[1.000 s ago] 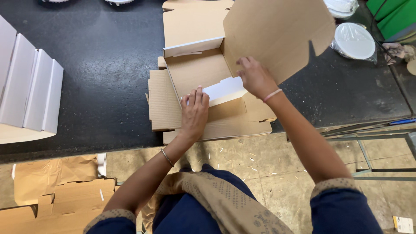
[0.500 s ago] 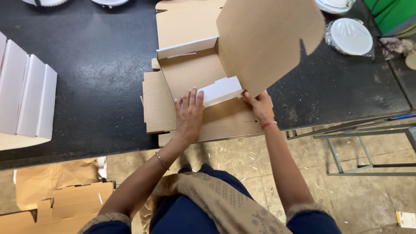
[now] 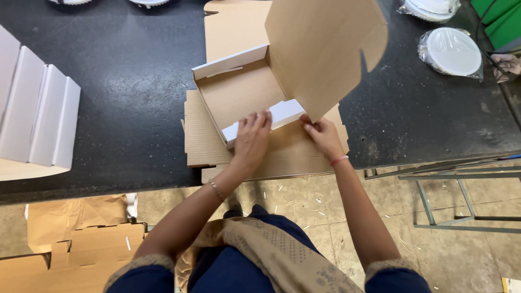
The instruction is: The person assembles flat cardboard boxes by folding and inserting white plastic inserts into slots. They place a plastic-wrapped circular object into each box, close the lid, and stack the finished boxes on the table.
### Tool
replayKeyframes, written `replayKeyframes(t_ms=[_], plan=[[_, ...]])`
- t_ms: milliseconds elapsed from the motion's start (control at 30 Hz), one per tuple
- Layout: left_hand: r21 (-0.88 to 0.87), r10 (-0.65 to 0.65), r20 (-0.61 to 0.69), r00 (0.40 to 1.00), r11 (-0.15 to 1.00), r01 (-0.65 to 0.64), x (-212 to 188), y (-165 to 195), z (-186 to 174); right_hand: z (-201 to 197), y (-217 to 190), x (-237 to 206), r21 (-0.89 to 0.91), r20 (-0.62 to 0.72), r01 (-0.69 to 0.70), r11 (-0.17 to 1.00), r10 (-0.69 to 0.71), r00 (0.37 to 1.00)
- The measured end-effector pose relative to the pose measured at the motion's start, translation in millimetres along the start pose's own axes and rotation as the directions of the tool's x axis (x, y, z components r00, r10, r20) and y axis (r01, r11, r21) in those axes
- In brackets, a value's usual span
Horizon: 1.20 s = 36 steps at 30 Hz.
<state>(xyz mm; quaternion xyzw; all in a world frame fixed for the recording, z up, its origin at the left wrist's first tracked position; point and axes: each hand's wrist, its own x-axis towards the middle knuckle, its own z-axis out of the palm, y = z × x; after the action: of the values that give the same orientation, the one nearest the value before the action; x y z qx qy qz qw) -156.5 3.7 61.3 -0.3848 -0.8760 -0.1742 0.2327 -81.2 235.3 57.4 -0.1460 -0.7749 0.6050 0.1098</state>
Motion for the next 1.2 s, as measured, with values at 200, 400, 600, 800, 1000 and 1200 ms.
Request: replayKeyframes(t_ms=[200, 400, 600, 800, 1000, 1200], plan=[[-0.043, -0.022, -0.013, 1.000, 0.999, 0.021, 3, 3, 12, 40, -73, -52, -0.695, 0.114, 0.211, 0.688, -0.184, 0.976], [-0.132, -0.090, 0.142, 0.986, 0.985, 0.109, 2, 1, 24, 61, -82, 12, -0.774, 0.430, 0.550, 0.313, -0.378, 0.820], [-0.197, -0.143, 0.104, 0.984, 0.967, 0.161, 0, 0, 17, 49, -59, 26, -0.737, 0.481, 0.539, 0.407, -0.245, 0.842], [-0.176, -0.177, 0.182, 0.967, 0.962, 0.209, -8, -16, 0, 47, -44, 43, -0.682, 0.560, 0.625, 0.380, -0.278, 0.781], [-0.293, -0.188, 0.400, 0.897, 0.901, 0.320, 16, -6, -5, 23, -35, 65, -0.670, 0.619, 0.661, 0.337, -0.237, 0.749], [-0.666, 0.021, 0.443, 0.896, 0.678, 0.313, 47, 37, 5, -46, -33, 94, -0.779, 0.435, 0.594, 0.201, -0.510, 0.742]])
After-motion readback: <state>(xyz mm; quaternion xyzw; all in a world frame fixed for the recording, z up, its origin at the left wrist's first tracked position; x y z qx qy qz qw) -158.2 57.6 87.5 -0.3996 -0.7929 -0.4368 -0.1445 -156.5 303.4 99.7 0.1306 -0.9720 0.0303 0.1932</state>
